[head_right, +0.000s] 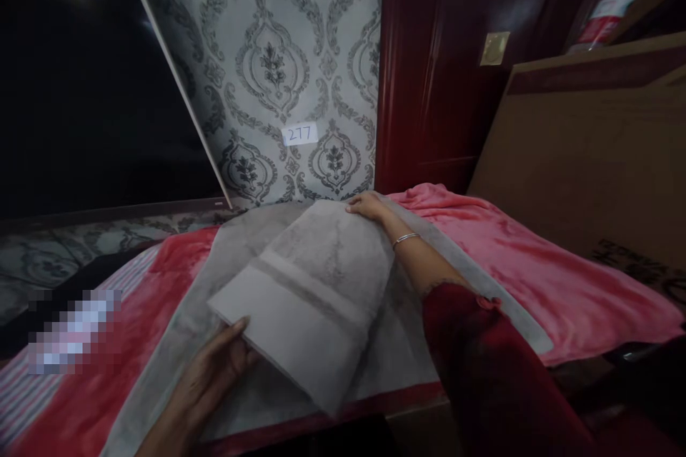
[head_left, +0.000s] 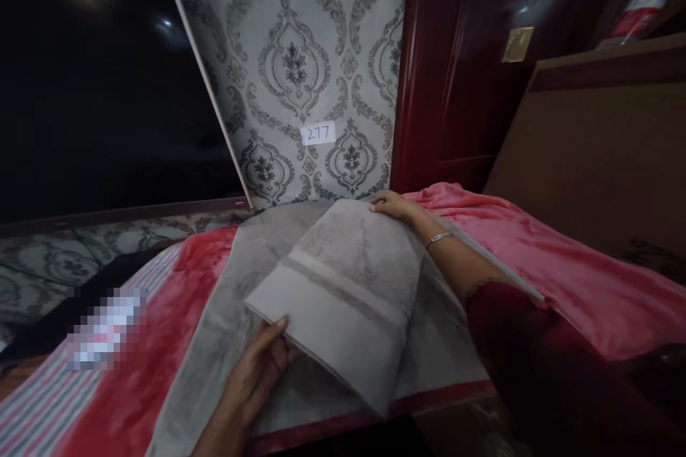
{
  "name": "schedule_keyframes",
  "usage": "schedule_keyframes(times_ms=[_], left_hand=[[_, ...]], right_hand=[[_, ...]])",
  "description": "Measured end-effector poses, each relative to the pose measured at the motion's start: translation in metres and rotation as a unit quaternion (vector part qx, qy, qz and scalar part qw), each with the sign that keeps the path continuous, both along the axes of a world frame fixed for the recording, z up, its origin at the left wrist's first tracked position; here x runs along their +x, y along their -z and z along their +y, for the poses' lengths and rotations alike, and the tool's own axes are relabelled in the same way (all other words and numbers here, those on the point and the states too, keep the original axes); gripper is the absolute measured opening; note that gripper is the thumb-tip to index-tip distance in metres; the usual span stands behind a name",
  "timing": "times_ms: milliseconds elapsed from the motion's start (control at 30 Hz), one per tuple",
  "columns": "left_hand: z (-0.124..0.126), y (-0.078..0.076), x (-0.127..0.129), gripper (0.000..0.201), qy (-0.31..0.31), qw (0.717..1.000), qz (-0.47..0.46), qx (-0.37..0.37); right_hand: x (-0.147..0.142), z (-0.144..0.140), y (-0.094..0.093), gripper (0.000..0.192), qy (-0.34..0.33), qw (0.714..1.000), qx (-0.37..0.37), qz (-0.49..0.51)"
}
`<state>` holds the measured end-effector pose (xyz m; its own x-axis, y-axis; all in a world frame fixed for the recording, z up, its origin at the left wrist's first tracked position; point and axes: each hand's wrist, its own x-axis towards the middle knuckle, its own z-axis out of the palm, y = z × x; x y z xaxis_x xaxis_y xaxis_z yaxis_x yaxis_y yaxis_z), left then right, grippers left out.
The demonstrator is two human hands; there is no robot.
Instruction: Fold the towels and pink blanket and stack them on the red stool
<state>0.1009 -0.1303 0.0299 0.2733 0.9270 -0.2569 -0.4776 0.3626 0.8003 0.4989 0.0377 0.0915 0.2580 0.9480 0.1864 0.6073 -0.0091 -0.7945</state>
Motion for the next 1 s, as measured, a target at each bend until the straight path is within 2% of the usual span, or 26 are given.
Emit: schedule_keyframes(times_ms=[100,200,333,433,533,600,733,833,900,1000], left_hand=[[0.012,0.026,-0.028,0.051,0.059,0.993,-0.061,-0.079],[0.029,0.04,-0.049,0.047,0.068,0.991,-0.056,-0.097],[0.055,0.034,-0.051,0.032,0.082,0.992,0.037,-0.087],[0.083,0.026,-0.041,0.028,0.122,0.985,0.087,-0.086],[0.116,0.022,-0.027,0.026,0.183,0.973,0.113,-0.08],[0.137,0.021,-0.015,0.024,0.212,0.966,0.131,-0.071],[0.163,0.013,0.014,0.018,0.241,0.952,0.177,-0.059],[0.171,0.008,0.035,0.025,0.24,0.946,0.211,-0.056],[0.173,0.007,0.047,0.029,0.228,0.947,0.218,-0.054],[0.173,0.009,0.058,0.03,0.214,0.948,0.229,-0.062]], right_hand=[[-0.014,-0.003,0.024,0.037,0.05,0.998,0.047,0.009],[-0.015,-0.032,0.061,0.039,0.106,0.991,0.073,0.03],[0.001,-0.1,0.107,0.026,0.164,0.981,0.085,0.064],[0.005,-0.151,0.126,0.025,0.164,0.973,0.039,0.16],[-0.003,-0.182,0.127,0.035,0.121,0.928,-0.052,0.347],[-0.012,-0.19,0.122,0.041,0.108,0.9,-0.077,0.416],[-0.025,-0.186,0.113,0.052,0.119,0.878,-0.077,0.457],[-0.031,-0.181,0.113,0.057,0.128,0.874,-0.068,0.463],[-0.034,-0.178,0.116,0.053,0.124,0.876,-0.055,0.463],[-0.038,-0.171,0.122,0.037,0.086,0.878,-0.048,0.469]])
